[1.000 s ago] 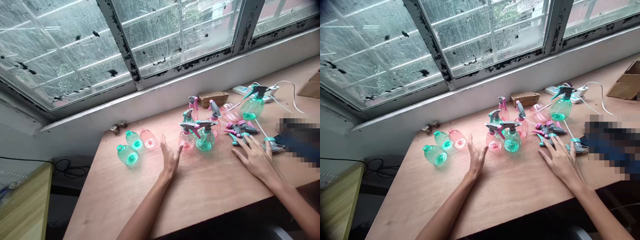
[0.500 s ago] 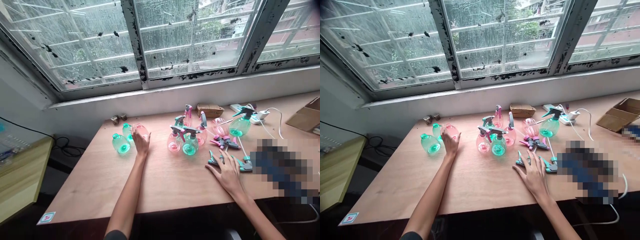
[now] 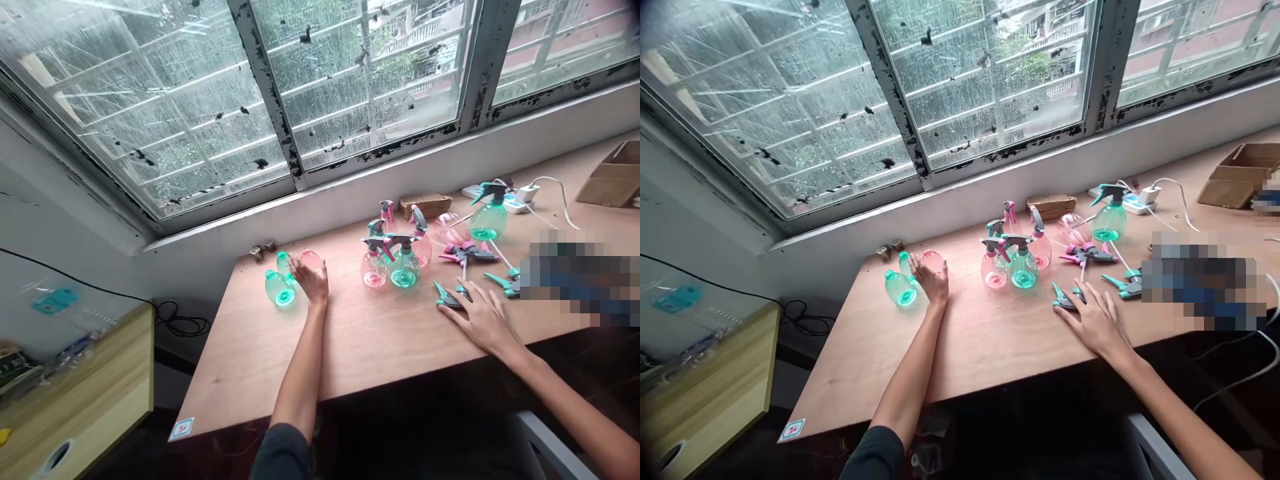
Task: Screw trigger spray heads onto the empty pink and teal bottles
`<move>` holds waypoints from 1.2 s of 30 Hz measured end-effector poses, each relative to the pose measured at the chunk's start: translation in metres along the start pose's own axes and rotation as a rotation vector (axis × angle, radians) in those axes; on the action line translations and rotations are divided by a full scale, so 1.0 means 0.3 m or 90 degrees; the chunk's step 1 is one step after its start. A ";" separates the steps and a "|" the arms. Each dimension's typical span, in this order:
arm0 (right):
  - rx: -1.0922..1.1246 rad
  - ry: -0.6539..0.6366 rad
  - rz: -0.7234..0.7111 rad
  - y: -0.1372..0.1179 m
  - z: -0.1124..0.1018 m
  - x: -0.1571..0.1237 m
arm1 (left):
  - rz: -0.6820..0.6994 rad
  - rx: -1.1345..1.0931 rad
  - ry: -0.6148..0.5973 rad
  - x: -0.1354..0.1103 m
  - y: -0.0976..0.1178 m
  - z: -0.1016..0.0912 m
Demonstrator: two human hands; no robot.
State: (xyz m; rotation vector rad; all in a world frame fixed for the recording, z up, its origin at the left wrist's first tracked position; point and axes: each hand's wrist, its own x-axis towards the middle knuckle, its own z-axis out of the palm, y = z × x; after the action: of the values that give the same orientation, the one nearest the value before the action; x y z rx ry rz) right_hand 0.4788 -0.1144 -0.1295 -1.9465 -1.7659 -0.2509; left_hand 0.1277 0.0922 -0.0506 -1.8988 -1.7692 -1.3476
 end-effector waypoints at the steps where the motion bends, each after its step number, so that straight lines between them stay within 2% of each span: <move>1: 0.009 0.000 -0.003 -0.003 -0.007 -0.010 | -0.004 0.004 0.003 -0.010 -0.005 -0.024; 5: 0.057 -0.012 -0.033 -0.033 -0.053 -0.084 | -0.035 0.028 0.023 -0.040 -0.062 -0.167; 8: 0.096 -0.021 -0.087 -0.055 -0.080 -0.155 | -0.104 0.057 0.076 -0.042 -0.120 -0.255; 12: 0.133 -0.028 -0.176 -0.063 -0.108 -0.228 | -0.221 0.080 0.127 -0.023 -0.164 -0.273; 15: 0.198 -0.038 -0.240 -0.052 -0.130 -0.272 | -0.280 0.061 0.115 -0.018 -0.177 -0.261; 17: 0.278 -0.053 -0.272 -0.047 -0.143 -0.299 | -0.290 0.032 0.089 -0.038 -0.178 -0.269; 19: 0.375 -0.059 -0.284 -0.057 -0.159 -0.318 | -0.274 -0.003 0.055 -0.088 -0.169 -0.298; 21: 0.472 -0.061 -0.261 -0.090 -0.182 -0.328 | -0.238 -0.040 0.012 -0.172 -0.146 -0.350; 23: 0.566 -0.068 -0.182 -0.143 -0.218 -0.330 | -0.188 -0.072 -0.034 -0.282 -0.106 -0.420; 26: 0.699 -0.065 0.006 -0.232 -0.296 -0.327 | -0.072 -0.106 -0.097 -0.459 -0.025 -0.537; 29: 0.783 -0.068 0.102 -0.289 -0.375 -0.320 | 0.039 -0.114 -0.148 -0.590 0.046 -0.629; 32: 0.863 -0.017 0.160 -0.304 -0.422 -0.314 | 0.096 -0.107 -0.166 -0.654 0.085 -0.678; 34: 0.892 0.016 0.178 -0.301 -0.433 -0.312 | 0.126 -0.097 -0.175 -0.671 0.100 -0.694; 36: 0.893 0.016 0.177 -0.295 -0.433 -0.312 | 0.161 -0.087 -0.188 -0.682 0.114 -0.708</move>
State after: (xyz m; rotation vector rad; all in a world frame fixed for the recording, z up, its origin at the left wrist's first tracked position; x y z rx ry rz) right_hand 0.4040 -0.2549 -0.0394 -1.0406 -1.0263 0.8370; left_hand 0.0890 -0.2020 -0.0660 -2.4074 -1.5170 -1.1750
